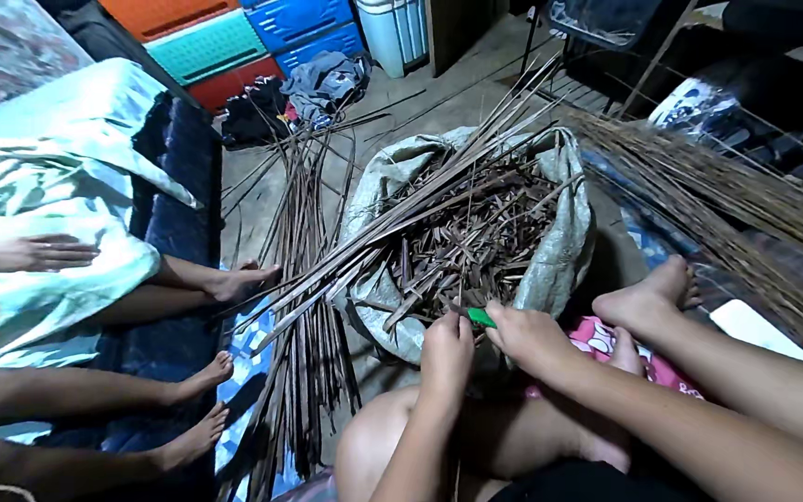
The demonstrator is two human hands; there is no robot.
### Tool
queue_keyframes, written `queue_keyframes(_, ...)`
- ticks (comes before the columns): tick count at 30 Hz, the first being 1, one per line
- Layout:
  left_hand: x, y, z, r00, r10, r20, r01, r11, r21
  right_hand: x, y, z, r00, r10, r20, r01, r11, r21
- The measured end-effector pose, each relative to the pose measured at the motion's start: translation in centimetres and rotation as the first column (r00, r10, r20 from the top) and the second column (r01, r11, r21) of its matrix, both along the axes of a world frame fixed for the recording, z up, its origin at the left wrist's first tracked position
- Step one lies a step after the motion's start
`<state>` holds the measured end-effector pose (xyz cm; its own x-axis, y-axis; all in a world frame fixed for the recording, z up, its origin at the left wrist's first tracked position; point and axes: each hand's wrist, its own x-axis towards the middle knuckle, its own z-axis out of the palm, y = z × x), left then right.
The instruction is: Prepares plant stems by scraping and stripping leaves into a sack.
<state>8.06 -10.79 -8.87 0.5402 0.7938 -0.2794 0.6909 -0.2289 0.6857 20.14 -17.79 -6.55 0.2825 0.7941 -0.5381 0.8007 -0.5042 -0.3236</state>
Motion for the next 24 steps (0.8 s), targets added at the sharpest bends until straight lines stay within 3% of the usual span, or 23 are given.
queue_keyframes(4,0.2,0.4,-0.3,1.000,0.005,-0.021,-0.006,0.999,-0.045,1.0,2.4,-1.6,0.997,-0.058,0.050,0.055,0.997,0.046)
queue_keyframes(9,0.0,0.2,-0.9,1.000,0.006,0.003,-0.006,0.999,-0.045,5.6,6.1,-2.0,0.962,-0.256,0.097,0.251,0.966,0.060)
queue_keyframes(12,-0.1,0.4,-0.8,1.000,0.016,0.022,-0.015,0.999,-0.050,6.2,5.9,-0.8,0.965,-0.244,0.095,0.238,0.969,0.064)
queue_keyframes(15,0.0,0.4,-0.6,0.997,0.033,0.075,-0.026,0.996,-0.084,5.1,4.2,-0.1,0.981,-0.192,-0.019,0.193,0.978,0.078)
queue_keyframes(19,-0.4,0.7,-0.8,0.948,0.173,0.267,-0.094,0.954,-0.286,2.7,0.9,-1.4,0.982,-0.057,-0.181,0.086,0.984,0.157)
queue_keyframes(22,-0.5,0.6,-0.6,0.851,0.301,0.429,-0.055,0.865,-0.498,1.9,-0.2,-2.5,0.992,-0.001,-0.126,0.029,0.976,0.216)
queue_keyframes(24,-0.5,0.7,-0.6,0.812,0.343,0.472,-0.029,0.831,-0.555,2.2,0.3,-2.9,0.998,0.006,-0.058,0.010,0.963,0.268)
